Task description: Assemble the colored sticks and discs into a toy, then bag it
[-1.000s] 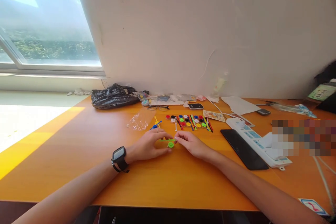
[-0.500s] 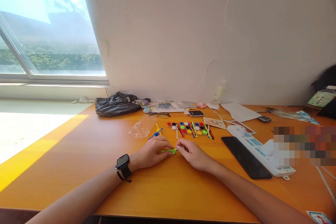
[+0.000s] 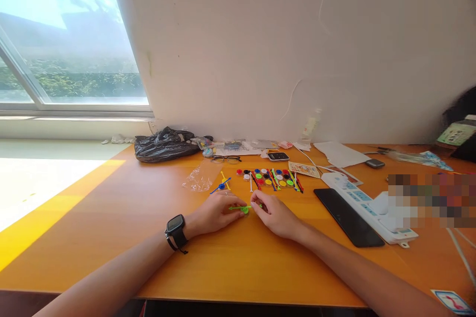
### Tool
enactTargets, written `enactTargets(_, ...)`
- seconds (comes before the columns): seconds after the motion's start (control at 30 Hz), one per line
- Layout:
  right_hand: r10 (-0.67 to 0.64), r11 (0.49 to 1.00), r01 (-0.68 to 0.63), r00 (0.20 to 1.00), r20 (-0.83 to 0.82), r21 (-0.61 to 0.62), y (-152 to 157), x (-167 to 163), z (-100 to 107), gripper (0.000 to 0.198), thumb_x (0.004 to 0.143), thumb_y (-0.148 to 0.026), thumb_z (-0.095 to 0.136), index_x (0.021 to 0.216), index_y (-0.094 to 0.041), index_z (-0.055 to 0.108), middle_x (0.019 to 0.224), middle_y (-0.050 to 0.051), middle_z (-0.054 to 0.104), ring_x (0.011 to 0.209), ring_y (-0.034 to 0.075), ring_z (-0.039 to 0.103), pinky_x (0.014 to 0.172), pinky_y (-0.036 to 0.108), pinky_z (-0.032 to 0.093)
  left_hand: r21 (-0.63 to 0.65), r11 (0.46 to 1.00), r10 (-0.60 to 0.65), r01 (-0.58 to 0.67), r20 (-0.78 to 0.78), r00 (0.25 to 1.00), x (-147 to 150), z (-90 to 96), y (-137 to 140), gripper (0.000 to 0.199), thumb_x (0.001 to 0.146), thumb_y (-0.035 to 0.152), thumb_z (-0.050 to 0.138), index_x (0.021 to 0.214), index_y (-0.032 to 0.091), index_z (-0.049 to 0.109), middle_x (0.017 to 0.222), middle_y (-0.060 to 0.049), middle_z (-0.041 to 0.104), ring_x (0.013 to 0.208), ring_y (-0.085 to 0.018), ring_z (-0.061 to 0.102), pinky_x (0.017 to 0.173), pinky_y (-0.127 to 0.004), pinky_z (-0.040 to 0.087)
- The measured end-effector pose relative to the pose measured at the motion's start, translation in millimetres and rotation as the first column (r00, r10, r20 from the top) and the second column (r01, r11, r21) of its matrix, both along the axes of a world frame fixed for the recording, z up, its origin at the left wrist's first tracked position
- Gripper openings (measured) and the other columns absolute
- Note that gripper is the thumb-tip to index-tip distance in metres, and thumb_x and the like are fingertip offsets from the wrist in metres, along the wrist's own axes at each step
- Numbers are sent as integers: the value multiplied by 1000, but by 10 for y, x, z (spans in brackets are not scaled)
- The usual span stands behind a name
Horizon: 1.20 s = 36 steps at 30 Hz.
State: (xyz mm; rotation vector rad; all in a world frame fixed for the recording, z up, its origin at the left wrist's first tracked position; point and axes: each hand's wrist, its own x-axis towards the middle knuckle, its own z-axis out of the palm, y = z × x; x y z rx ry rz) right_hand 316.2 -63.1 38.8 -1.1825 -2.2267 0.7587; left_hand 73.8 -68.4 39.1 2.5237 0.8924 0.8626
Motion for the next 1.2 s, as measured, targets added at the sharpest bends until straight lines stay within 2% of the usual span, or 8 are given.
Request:
enactTargets(0.23,42,999,-42,999,19,27,12,21,9,21,104,-33,49,94,-21,61,77,-1,62,67,16,53,63,28,35,-3,1000,30,-30,-14,999,15,-8,17,28,106,41,55,106,21,75,90,-4,76,80,-16,68,77,-28,52)
enactTargets(0.4,56,998,-57,998,34,32,21,32,11,22,105,-33,48,90,-21,60,77,0,62,67,16,52,63,28,34,27,999,36,-36,-24,999,32,-58,22,22,99,41,67,100,21,74,88,-3,75,80,-16,66,78,-28,49)
enactTargets(0.53,54,998,-55,998,36,30,30,34,-5,22,103,-33,49,88,-20,59,76,-1,61,66,15,51,62,28,33,48,997,68,-66,-30,997,47,-101,44,21,99,39,67,93,20,73,83,-2,74,77,-15,64,77,-29,47)
enactTargets(0.7,33,999,-33,999,28,-3,40,24,-8,22,102,-33,51,87,-20,60,75,-1,60,66,15,51,61,28,33,21,998,60,-59,-24,998,40,-69,32,21,98,39,67,94,20,74,85,-3,75,77,-16,64,74,-29,46)
enactTargets(0.87,18,1000,-18,999,43,-15,46,-17,-13,22,101,-34,53,87,-21,64,74,-1,61,65,15,52,60,27,32,-39,999,33,-32,15,999,33,-72,28,17,98,36,67,103,22,74,94,-2,77,81,-15,67,78,-28,50)
enactTargets(1.07,-13,1000,13,999,35,-26,82,-32,-61,21,99,-35,56,88,-20,65,75,0,65,67,15,54,61,26,34,57,997,52,-49,-58,997,16,-82,25,21,101,39,62,101,23,76,86,-2,75,76,-16,65,74,-29,49)
enactTargets(1.2,-31,999,33,998,56,-22,78,-33,-55,22,99,-36,56,87,-20,66,75,0,65,67,15,55,61,26,33,130,991,20,-4,-117,993,11,-31,13,25,104,39,57,95,24,76,83,-2,74,75,-16,64,73,-31,48)
